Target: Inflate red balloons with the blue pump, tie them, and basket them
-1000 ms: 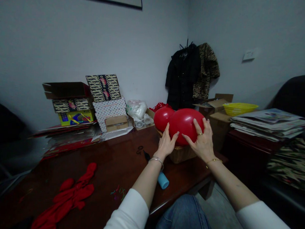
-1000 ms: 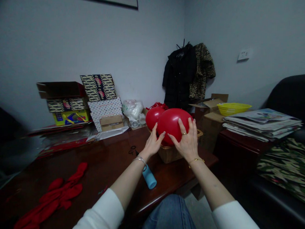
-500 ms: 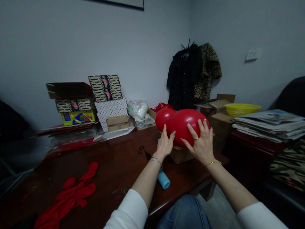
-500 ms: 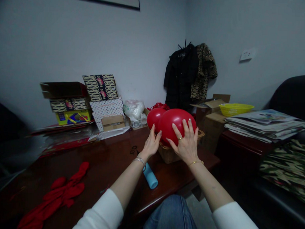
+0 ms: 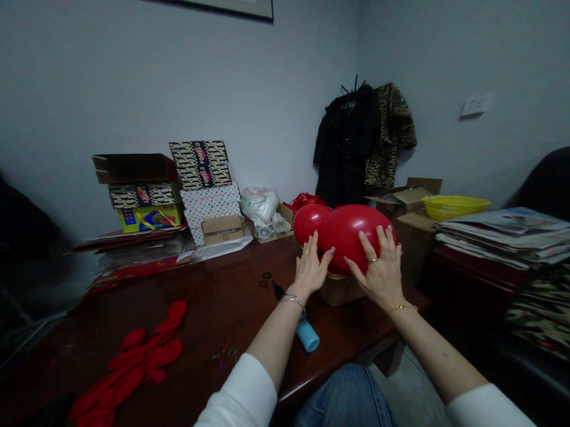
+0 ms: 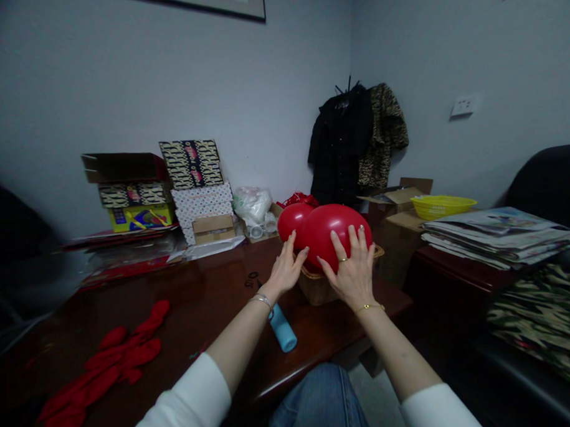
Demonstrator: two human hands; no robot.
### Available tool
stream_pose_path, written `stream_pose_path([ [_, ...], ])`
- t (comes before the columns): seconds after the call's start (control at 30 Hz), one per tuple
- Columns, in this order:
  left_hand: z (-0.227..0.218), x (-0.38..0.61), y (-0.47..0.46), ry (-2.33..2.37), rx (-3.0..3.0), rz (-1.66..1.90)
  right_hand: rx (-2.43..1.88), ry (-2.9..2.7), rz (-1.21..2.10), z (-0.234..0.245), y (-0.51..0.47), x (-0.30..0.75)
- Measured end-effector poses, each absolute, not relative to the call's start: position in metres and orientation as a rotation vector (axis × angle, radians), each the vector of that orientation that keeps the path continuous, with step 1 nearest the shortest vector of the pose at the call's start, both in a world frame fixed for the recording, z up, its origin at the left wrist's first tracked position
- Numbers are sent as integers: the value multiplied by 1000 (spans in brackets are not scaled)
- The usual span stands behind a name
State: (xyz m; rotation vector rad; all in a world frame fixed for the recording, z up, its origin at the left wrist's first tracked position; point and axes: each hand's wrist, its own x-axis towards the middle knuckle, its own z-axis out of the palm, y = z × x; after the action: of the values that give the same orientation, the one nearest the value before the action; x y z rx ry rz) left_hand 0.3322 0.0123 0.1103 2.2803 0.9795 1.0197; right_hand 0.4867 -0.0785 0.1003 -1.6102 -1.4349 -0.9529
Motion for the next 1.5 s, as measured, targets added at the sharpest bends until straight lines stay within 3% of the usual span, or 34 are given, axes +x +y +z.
stream_pose_path([
  [0.93, 107, 321, 9, 1139, 2450, 1003, -1593, -1413, -985, 104, -85, 478],
  [1.5, 80, 221, 12, 1385, 2422, 1098, -1404, -1581, -853, 93, -66, 395],
])
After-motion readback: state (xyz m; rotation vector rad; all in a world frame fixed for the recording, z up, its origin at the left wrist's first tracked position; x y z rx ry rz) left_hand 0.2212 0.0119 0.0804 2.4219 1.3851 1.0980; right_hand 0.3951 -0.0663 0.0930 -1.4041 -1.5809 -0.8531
